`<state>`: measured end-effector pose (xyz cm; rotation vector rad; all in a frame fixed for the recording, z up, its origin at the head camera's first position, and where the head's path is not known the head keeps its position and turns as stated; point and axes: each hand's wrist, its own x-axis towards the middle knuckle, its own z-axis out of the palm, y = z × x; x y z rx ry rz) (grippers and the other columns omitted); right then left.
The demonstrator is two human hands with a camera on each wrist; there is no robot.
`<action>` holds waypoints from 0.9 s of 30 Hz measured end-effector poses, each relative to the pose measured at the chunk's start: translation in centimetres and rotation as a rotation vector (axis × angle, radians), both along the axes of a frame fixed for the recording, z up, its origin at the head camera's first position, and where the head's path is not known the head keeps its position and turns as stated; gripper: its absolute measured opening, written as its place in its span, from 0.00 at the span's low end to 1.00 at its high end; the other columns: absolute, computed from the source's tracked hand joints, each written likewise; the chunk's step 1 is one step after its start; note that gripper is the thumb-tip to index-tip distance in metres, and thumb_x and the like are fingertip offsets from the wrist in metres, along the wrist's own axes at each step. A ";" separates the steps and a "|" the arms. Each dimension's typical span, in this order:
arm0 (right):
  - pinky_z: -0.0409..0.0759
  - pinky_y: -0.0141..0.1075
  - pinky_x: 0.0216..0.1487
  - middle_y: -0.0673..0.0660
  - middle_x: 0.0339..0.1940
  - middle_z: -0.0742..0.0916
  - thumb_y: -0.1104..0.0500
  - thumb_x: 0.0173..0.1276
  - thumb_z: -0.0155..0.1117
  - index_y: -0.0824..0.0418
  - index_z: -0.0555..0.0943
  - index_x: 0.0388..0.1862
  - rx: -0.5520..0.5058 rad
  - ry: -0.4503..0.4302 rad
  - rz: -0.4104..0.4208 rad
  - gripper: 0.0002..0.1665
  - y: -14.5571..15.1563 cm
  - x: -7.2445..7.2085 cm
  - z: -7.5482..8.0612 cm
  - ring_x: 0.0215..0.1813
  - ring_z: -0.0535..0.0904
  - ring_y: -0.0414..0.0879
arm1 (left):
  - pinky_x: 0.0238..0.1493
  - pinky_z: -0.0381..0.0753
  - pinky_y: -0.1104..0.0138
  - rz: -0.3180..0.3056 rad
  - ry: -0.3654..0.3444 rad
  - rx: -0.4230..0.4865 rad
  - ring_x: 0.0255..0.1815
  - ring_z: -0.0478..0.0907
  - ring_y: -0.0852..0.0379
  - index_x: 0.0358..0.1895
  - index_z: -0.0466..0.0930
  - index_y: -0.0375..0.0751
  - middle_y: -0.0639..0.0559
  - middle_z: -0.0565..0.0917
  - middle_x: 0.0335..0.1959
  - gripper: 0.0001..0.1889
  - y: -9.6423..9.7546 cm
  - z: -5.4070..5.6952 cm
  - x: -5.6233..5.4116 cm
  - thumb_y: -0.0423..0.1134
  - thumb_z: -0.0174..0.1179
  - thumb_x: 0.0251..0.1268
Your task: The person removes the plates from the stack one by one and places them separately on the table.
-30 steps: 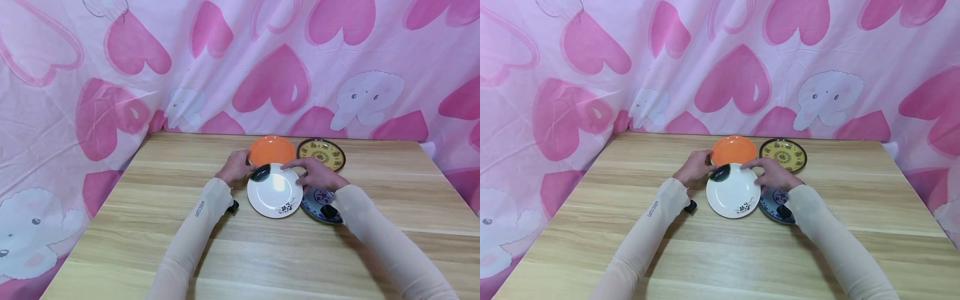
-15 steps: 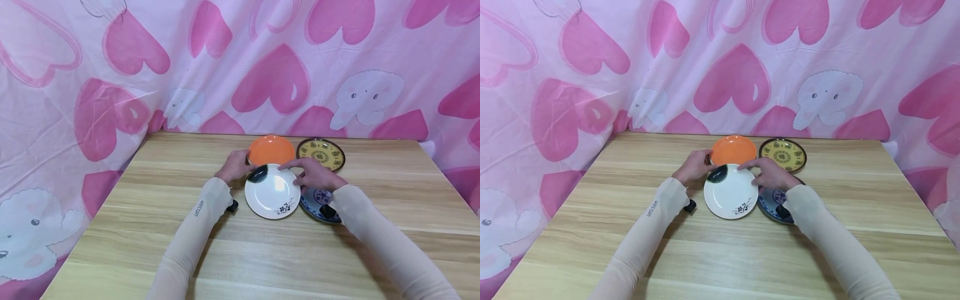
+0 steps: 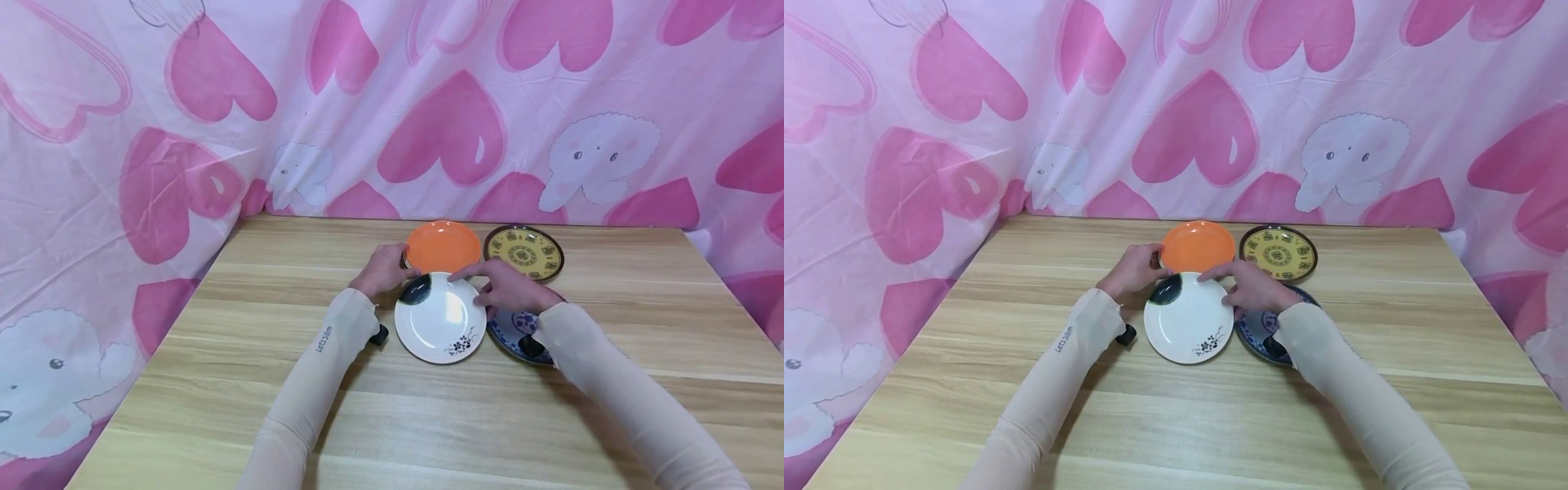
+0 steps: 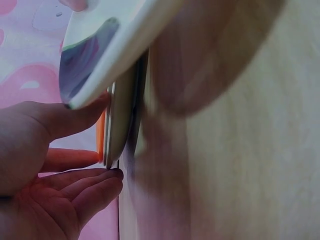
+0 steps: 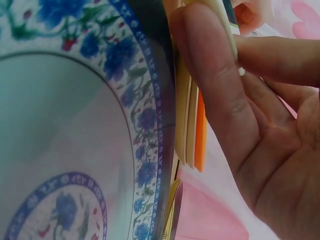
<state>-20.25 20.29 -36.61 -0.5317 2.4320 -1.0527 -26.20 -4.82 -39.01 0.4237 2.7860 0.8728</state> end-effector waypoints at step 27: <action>0.86 0.38 0.46 0.60 0.65 0.82 0.72 0.57 0.71 0.51 0.82 0.62 0.201 0.102 0.049 0.34 -1.8 -0.2 0.1 0.47 0.84 0.48 | 0.41 0.78 0.68 -0.024 0.015 -0.013 0.40 0.76 0.52 0.56 0.78 0.42 0.50 0.81 0.38 0.19 -0.2 0.0 -0.1 0.42 0.68 0.65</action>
